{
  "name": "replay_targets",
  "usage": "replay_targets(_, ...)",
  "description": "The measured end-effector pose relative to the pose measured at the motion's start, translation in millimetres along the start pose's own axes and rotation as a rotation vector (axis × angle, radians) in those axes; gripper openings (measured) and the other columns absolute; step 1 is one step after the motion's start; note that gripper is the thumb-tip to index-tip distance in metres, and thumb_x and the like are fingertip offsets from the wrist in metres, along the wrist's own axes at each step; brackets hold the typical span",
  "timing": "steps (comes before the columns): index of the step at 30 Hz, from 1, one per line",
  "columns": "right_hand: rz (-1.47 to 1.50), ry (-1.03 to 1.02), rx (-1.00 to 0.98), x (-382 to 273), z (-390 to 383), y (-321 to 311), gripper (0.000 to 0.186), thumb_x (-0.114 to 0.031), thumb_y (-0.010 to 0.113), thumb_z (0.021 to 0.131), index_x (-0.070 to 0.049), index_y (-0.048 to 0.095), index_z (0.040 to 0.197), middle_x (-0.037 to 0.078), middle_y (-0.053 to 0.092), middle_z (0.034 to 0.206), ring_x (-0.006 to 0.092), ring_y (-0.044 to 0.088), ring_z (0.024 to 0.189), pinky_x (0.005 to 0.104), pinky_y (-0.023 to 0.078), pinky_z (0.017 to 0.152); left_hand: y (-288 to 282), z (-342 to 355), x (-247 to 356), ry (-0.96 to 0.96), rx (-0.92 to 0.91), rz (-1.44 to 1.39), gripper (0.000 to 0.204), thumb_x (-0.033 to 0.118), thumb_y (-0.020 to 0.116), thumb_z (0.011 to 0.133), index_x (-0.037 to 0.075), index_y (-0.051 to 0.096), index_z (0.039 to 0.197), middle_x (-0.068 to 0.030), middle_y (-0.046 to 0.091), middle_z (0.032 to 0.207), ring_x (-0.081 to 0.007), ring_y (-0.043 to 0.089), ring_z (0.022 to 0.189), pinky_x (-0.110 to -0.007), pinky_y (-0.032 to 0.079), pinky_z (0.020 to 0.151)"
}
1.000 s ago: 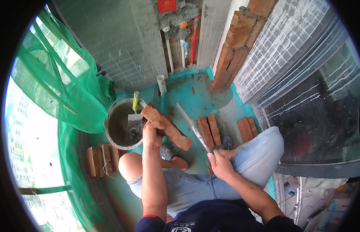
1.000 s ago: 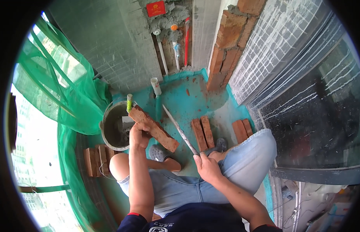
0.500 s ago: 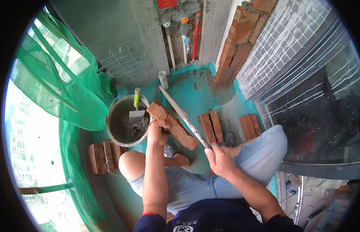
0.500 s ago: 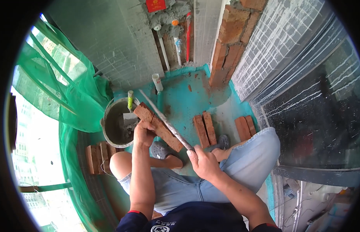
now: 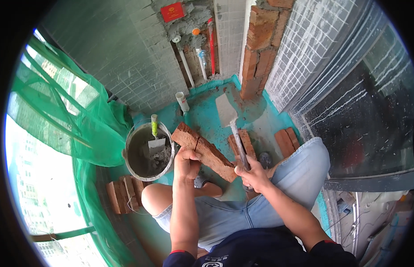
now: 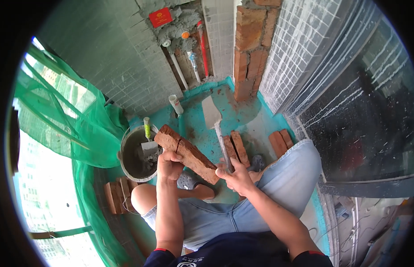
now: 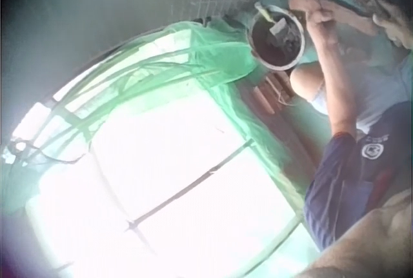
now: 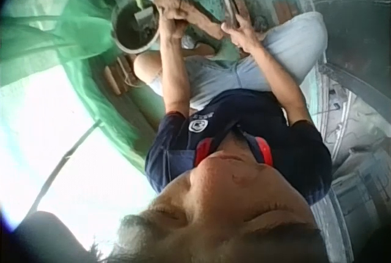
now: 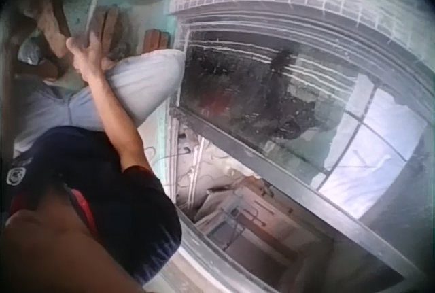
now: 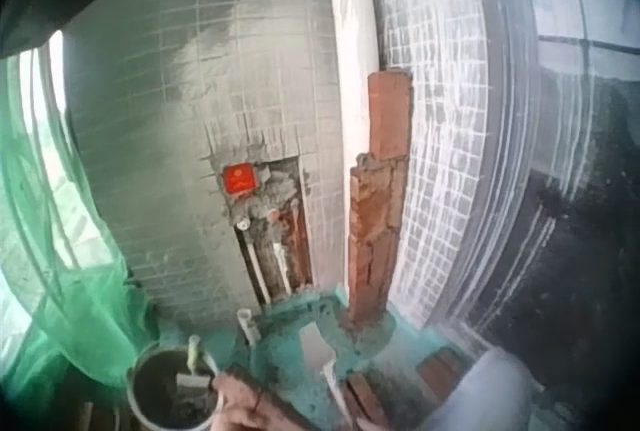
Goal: The person applies mortar to bricks and places them vertically to encase a pipe on a balcony, using a trowel to spread the mortar and tap the bricks into place.
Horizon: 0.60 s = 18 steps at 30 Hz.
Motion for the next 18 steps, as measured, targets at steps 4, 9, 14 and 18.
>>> replay_targets(4, 0.182, 0.050, -0.194, 4, -2, 16, 0.051, -0.028, 0.079, 0.082, -0.002, 0.048, 0.113, -0.001, 0.047, 0.067, 0.0040, 0.039, 0.043, 0.0218, 0.027, 0.038, 37, -15, 2, 0.016, -0.078, 0.087, 0.061, -0.012, 0.049, 0.060, -0.005, 0.052, 0.121, -0.0127, 0.064, 0.112, -0.0268, 0.062, 0.102, -0.034, 0.050, 0.089)
replay_targets(9, 0.182, 0.015, -0.203, -18, -10, 23, 0.047, -0.022, 0.080, 0.081, -0.002, 0.049, 0.109, 0.000, 0.047, 0.065, 0.0046, 0.037, 0.041, 0.0228, 0.026, 0.037, 62, -27, 19, 0.001, -0.121, 0.276, 0.067, -0.011, 0.054, 0.061, -0.005, 0.048, 0.128, -0.0166, 0.060, 0.122, -0.0308, 0.058, 0.114, -0.040, 0.043, 0.102)
replay_targets(14, 0.176, -0.089, -0.223, -45, -20, 19, 0.051, -0.018, 0.082, 0.078, -0.001, 0.049, 0.114, 0.001, 0.053, 0.067, 0.0043, 0.040, 0.042, 0.0221, 0.028, 0.037, 113, -47, 28, -0.014, -0.298, 0.374, 0.067, -0.008, 0.067, 0.069, -0.004, 0.046, 0.132, -0.0153, 0.057, 0.127, -0.0282, 0.054, 0.120, -0.040, 0.040, 0.104)
replay_targets(18, 0.215, -0.147, -0.227, -59, -29, 12, 0.052, -0.015, 0.082, 0.077, 0.000, 0.050, 0.115, 0.001, 0.055, 0.068, 0.0040, 0.041, 0.043, 0.0215, 0.029, 0.038, 144, -59, 32, -0.007, -0.296, 0.384, 0.065, 0.004, 0.075, 0.077, -0.004, 0.044, 0.133, -0.0130, 0.056, 0.127, -0.0259, 0.052, 0.121, -0.039, 0.038, 0.106)
Point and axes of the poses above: each hand's wrist, its own z-axis towards the middle knuckle, its own y-axis out of the palm, x = y × z, the point moved 7 cm from there along z, towards the middle knuckle
